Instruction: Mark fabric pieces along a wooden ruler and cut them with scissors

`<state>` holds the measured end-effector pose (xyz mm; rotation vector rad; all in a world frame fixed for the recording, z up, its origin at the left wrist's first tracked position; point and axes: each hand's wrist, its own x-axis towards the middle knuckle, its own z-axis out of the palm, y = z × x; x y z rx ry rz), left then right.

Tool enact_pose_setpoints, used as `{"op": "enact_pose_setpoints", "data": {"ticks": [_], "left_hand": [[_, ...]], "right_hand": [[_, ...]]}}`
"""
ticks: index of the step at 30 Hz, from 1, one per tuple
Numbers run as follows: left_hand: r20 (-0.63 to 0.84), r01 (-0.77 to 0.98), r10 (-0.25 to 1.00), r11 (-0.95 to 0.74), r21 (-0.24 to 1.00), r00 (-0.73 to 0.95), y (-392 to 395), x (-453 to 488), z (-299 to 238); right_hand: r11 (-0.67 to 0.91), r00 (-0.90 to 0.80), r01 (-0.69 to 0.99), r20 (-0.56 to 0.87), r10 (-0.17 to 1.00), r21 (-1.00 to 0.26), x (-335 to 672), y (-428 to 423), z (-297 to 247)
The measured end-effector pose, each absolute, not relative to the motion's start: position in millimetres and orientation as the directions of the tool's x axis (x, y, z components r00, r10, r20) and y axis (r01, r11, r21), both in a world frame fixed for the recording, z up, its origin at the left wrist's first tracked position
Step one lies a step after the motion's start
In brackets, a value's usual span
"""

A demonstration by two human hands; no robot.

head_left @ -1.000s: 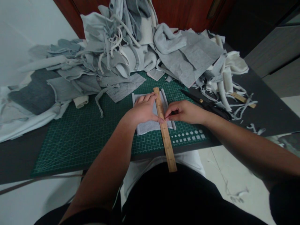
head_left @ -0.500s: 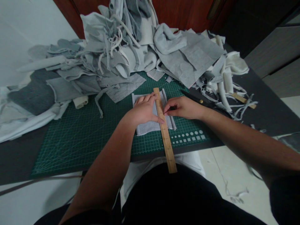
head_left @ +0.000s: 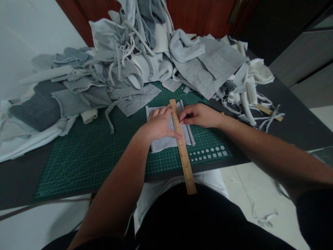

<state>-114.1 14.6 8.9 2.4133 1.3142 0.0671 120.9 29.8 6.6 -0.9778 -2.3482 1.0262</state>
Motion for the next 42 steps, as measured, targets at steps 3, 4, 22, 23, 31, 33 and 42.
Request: {"op": "enact_pose_setpoints", "data": {"ticks": [3,4,22,23,31,33,42], "left_hand": [[-0.154,0.807,0.817,-0.484,0.338,0.555,15,-113,11],[-0.158,0.811,0.82,-0.482,0.331,0.551,15,-113,11],[-0.183,0.815,0.822,-0.457,0.356,0.54,16,-113,14],[-0.174,0.811,0.821,-0.459,0.362,0.543,16,-113,14],[-0.185,0.823,0.826,-0.455,0.341,0.533,15,-112,15],[-0.178,0.82,0.825,-0.459,0.342,0.536,15,-112,15],[-0.167,0.811,0.824,-0.458,0.363,0.541,15,-113,14]], "right_hand": [[0.488,-0.675,0.441,0.08,0.733,-0.753,121,35,5],[0.489,-0.677,0.441,0.079,0.731,-0.752,122,37,4],[0.509,-0.688,0.45,0.078,0.722,-0.734,120,65,4],[0.515,-0.685,0.452,0.086,0.723,-0.728,120,67,4],[0.509,-0.656,0.472,0.099,0.748,-0.72,117,75,3],[0.5,-0.636,0.488,0.101,0.765,-0.715,116,77,3],[0.462,-0.622,0.495,0.071,0.78,-0.736,116,87,2]]}}
